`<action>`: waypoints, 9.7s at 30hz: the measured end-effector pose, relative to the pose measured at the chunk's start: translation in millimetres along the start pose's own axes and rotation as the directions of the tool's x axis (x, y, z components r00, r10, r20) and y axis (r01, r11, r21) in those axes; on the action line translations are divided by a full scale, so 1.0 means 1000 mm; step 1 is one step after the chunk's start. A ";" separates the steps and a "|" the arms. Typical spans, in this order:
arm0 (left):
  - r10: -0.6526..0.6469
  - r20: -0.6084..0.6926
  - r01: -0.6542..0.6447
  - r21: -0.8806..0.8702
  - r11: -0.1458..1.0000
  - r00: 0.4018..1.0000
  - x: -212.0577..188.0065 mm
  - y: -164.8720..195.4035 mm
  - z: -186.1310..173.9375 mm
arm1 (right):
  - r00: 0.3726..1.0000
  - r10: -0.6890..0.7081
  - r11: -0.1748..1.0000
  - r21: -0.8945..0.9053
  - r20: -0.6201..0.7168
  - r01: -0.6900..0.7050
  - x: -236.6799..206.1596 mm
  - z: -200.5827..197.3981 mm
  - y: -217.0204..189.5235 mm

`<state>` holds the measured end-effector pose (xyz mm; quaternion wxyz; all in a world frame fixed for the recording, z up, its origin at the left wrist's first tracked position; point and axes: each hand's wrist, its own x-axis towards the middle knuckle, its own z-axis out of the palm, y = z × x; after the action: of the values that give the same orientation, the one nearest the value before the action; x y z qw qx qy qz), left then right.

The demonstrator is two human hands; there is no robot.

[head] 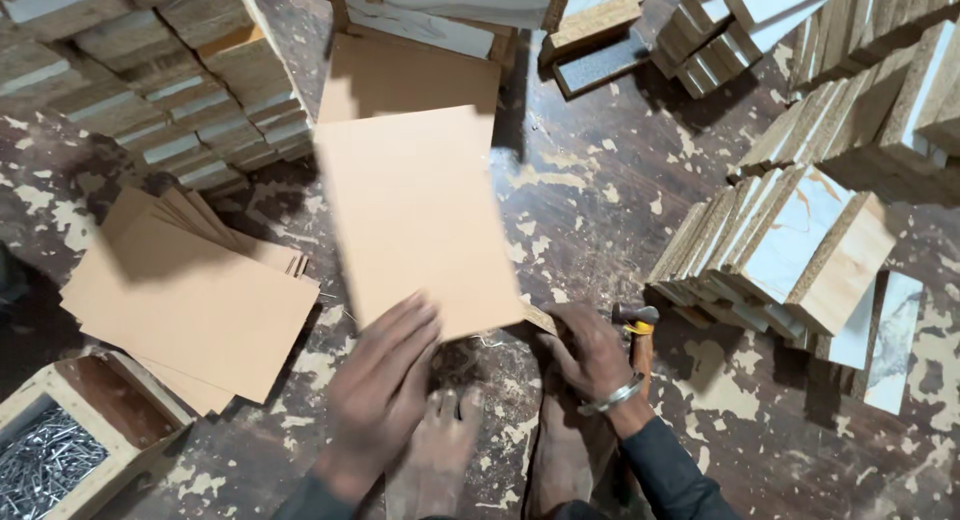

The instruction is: The person places a small rectangular board on the workbench, positions nails along its edge, and hammers them in with a claw hammer, then stacks the finished board with others and picks up the next board to repeat the process.

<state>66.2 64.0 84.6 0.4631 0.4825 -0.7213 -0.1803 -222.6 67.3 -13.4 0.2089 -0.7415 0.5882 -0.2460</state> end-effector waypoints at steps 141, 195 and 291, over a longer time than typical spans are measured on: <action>-0.297 0.223 0.167 0.464 0.870 0.928 -0.018 -0.091 -0.026 | 0.993 0.116 0.964 -0.243 0.028 -0.106 0.006 -0.033 0.000; -0.348 0.492 0.341 0.108 0.934 0.798 -0.048 -0.058 0.041 | 0.592 0.560 -0.376 0.814 0.580 -0.442 -0.090 -0.038 -0.036; -0.103 0.356 -0.022 0.329 0.944 0.929 -0.017 -0.125 0.031 | 0.998 -0.048 0.974 -0.222 -0.044 0.037 0.055 0.026 -0.016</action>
<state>108.1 14.6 -28.0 0.2291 0.5251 -0.8048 -0.1551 -183.6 17.6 -17.8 0.1054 -0.7663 0.6008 -0.2018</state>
